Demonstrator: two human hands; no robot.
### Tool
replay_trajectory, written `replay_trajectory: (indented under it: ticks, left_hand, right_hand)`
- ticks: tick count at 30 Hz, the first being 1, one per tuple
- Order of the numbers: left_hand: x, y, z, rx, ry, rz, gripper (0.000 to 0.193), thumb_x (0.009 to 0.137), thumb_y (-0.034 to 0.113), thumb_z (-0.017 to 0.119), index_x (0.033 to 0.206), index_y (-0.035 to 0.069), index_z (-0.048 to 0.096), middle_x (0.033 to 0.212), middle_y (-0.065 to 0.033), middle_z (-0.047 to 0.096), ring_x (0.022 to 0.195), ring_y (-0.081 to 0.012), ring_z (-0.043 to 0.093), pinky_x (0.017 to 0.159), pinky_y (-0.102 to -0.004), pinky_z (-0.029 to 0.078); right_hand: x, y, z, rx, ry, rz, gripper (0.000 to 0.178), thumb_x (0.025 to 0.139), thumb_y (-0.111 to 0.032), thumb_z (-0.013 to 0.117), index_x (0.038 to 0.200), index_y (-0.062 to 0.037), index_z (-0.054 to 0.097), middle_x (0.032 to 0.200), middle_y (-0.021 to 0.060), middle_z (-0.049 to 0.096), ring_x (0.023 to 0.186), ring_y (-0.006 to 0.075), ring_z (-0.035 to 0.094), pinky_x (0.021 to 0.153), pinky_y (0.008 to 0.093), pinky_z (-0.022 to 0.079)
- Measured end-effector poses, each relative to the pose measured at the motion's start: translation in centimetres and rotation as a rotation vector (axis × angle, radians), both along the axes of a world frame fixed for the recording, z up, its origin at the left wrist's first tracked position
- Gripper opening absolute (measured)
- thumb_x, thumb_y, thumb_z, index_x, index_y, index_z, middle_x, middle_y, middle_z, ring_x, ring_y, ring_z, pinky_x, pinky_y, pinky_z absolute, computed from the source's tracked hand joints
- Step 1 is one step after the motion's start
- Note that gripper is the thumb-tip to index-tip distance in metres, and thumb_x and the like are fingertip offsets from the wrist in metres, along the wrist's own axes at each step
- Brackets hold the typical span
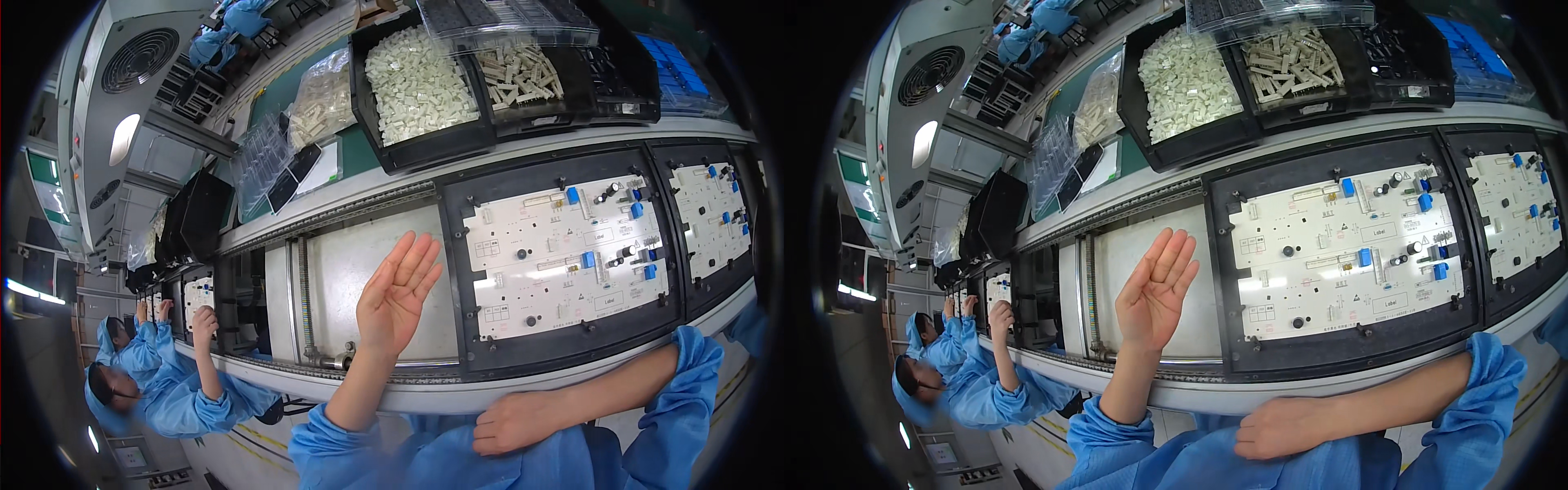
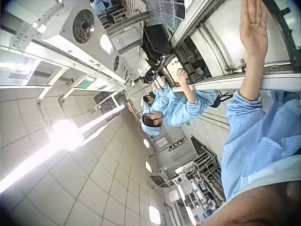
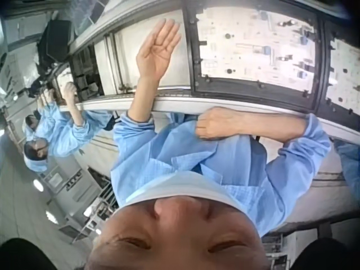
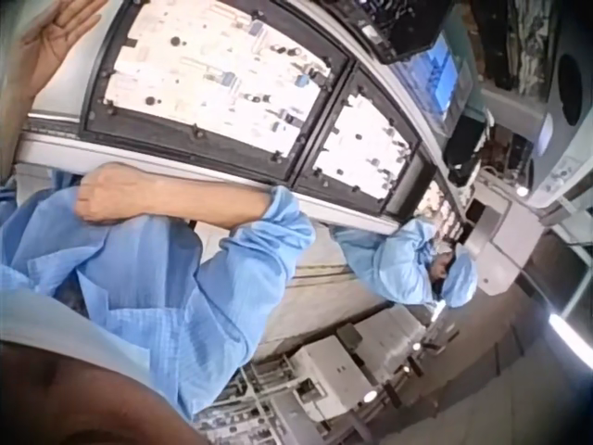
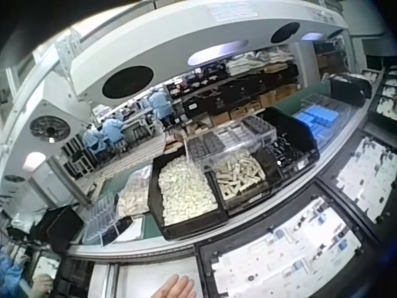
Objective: Manually placing small electronic components onto a printed circuit board on an assembly line.
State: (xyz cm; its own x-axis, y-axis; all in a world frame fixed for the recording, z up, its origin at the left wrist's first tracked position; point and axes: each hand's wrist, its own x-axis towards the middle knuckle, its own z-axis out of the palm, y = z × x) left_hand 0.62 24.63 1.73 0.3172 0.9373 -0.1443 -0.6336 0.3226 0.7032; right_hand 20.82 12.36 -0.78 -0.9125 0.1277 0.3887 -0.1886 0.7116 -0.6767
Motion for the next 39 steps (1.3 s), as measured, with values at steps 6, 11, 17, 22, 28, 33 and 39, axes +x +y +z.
replay_trajectory:
  ticks: [6, 11, 17, 22, 28, 33, 39]
  left_hand:
    - [-0.2, 0.1, -0.2, -0.008, -0.018, -0.002, 0.048, 0.099, 0.018, 0.024, 0.141, -0.005, 0.022, 0.143, -0.0226, 0.032, 0.135, -0.0319, 0.029, 0.111, -0.0433, 0.028]
    - [-0.4, 0.2, -0.6, -0.010, -0.029, -0.009, 0.048, 0.099, 0.019, 0.024, 0.141, -0.004, 0.023, 0.143, -0.0218, 0.034, 0.135, -0.0315, 0.029, 0.112, -0.0445, 0.027]
    - [-0.7, 0.4, -0.9, 0.002, -0.071, -0.025, 0.048, 0.099, 0.020, 0.024, 0.141, -0.003, 0.024, 0.142, -0.0200, 0.036, 0.135, -0.0307, 0.031, 0.112, -0.0454, 0.025]
    - [-0.8, 0.3, -1.0, 0.005, -0.058, -0.009, 0.048, 0.099, 0.021, 0.026, 0.140, -0.003, 0.026, 0.140, -0.0190, 0.039, 0.134, -0.0297, 0.032, 0.111, -0.0448, 0.026]
    - [-0.5, 0.3, -1.0, 0.030, 0.117, 0.073, 0.045, 0.097, 0.014, 0.041, 0.137, -0.003, 0.032, 0.133, -0.0187, 0.047, 0.129, -0.0291, 0.041, 0.109, -0.0428, 0.033]
    - [-0.8, 0.3, -1.2, -0.006, 0.034, 0.088, 0.043, 0.093, 0.011, 0.052, 0.133, -0.002, 0.040, 0.129, -0.0190, 0.051, 0.121, -0.0284, 0.048, 0.105, -0.0405, 0.039]
    - [-1.4, 0.2, -2.9, 0.075, 0.029, 0.085, 0.028, 0.089, 0.001, 0.056, 0.116, 0.003, 0.056, 0.110, -0.0126, 0.063, 0.091, -0.0183, 0.062, 0.082, -0.0308, 0.053]
  right_hand:
    - [-0.1, 0.1, -0.1, 0.020, 0.008, -0.009, 0.009, 0.078, -0.013, 0.053, 0.076, -0.0064, 0.047, 0.074, 0.0057, 0.051, 0.073, 0.0203, 0.056, 0.062, 0.0311, 0.050]
    - [-0.1, 0.0, -0.2, 0.034, 0.014, -0.022, 0.009, 0.077, -0.013, 0.053, 0.076, -0.0065, 0.047, 0.074, 0.0050, 0.051, 0.073, 0.0199, 0.056, 0.062, 0.0305, 0.050]
    - [-0.2, 0.0, -0.3, 0.036, 0.004, -0.020, 0.009, 0.077, -0.013, 0.053, 0.076, -0.0065, 0.047, 0.074, 0.0048, 0.051, 0.074, 0.0195, 0.056, 0.062, 0.0300, 0.050]
    - [-0.3, 0.1, -0.5, 0.034, 0.029, -0.023, 0.009, 0.076, -0.013, 0.054, 0.076, -0.0069, 0.048, 0.075, 0.0043, 0.051, 0.074, 0.0190, 0.055, 0.064, 0.0300, 0.049]
    - [-0.8, 1.1, -0.2, 0.219, 0.016, -0.269, 0.033, 0.083, -0.034, 0.053, 0.106, -0.0105, 0.056, 0.115, 0.0087, 0.057, 0.108, 0.0214, 0.052, 0.092, 0.0377, 0.040]
    - [-0.7, 2.6, 0.6, 0.413, -0.325, -0.483, 0.062, 0.083, -0.059, 0.048, 0.123, -0.0114, 0.053, 0.124, 0.0123, 0.053, 0.126, 0.0243, 0.040, 0.107, 0.0501, 0.023]
    - [-0.5, 2.9, 1.0, 0.487, -0.289, -0.504, 0.064, 0.085, -0.059, 0.045, 0.118, -0.0048, 0.055, 0.113, 0.0121, 0.058, 0.121, 0.0243, 0.046, 0.103, 0.0495, 0.029]
